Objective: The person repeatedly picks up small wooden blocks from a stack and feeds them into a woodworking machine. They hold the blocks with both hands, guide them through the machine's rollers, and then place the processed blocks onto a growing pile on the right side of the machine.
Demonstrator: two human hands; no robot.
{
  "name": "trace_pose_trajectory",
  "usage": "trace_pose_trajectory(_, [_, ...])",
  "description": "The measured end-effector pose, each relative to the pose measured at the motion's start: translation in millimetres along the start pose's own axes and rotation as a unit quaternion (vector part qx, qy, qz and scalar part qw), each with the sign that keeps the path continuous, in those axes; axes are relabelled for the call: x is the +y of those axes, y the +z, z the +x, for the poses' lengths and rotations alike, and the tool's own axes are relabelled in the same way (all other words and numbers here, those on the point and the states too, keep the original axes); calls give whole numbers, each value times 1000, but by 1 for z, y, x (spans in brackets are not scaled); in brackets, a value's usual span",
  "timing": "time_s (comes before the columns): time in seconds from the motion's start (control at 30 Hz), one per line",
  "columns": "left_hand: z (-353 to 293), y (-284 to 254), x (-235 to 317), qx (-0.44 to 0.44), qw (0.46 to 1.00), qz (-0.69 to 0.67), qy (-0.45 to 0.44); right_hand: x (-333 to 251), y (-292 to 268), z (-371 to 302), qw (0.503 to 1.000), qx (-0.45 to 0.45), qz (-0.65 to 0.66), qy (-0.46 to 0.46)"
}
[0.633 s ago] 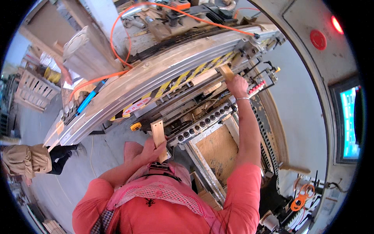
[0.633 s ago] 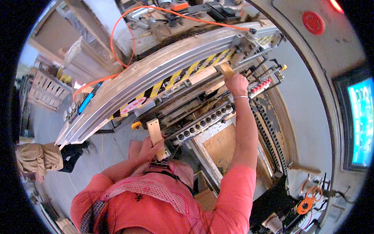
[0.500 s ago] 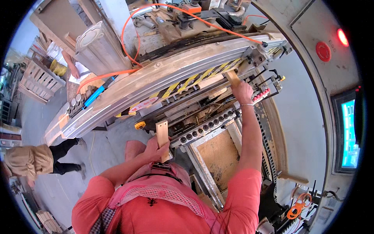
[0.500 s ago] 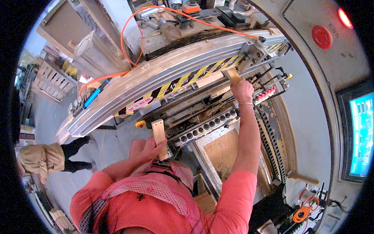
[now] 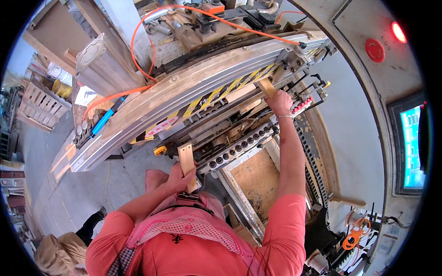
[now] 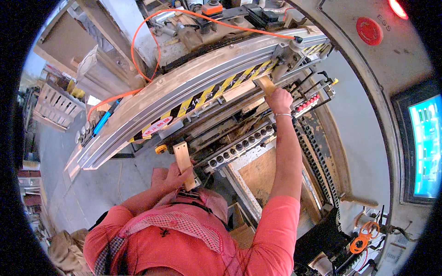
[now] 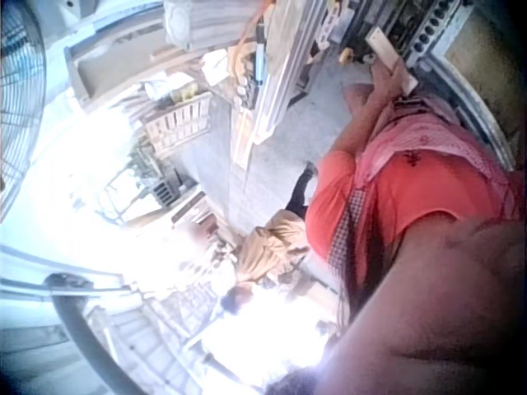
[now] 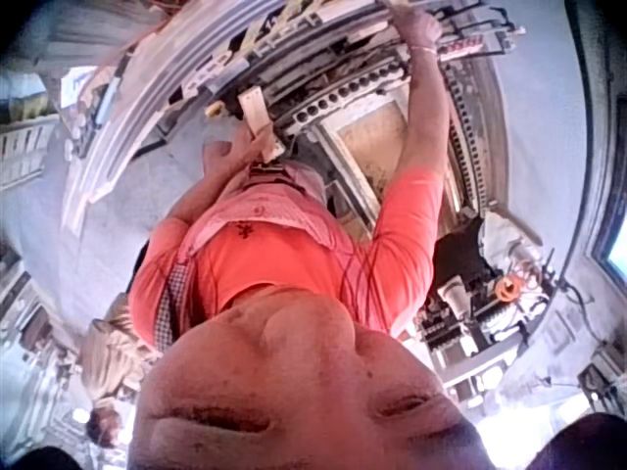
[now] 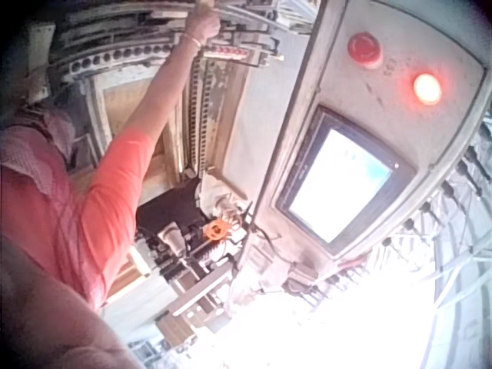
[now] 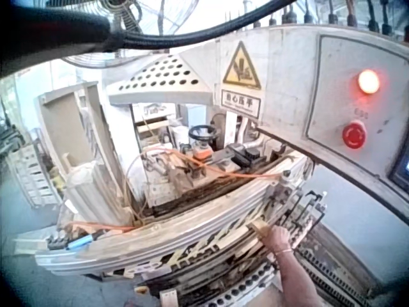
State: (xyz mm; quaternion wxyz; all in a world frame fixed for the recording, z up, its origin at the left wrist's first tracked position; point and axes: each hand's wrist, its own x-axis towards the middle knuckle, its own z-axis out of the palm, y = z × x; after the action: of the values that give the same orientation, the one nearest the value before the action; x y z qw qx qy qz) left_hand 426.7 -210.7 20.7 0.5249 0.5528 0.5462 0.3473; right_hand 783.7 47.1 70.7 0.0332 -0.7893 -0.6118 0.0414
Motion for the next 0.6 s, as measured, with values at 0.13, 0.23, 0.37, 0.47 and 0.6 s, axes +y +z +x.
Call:
trace_pose_trajectory(0.13, [-1,1,10,5,1000,-4,-15,-3,-4,-1,1000,3,-4,-7])
trace_pose_trajectory(0.23, [0,1,6,5,1000,-8,-14,-3,-9,-4,1000,2,10,-16])
trace_pose_trajectory(0.37, [4,1,3,0,1000,11,6,10,-2,0,1000,20,6,-17])
trace_pose_trajectory(0.47, [3,1,-11,1,1000,15,11,4,-6,1,999,12,14,-36])
trace_pose_trajectory(0.6, [-4,3,-31,11,1000,-5,-9,-7,2,4,993,38,-12,-109])
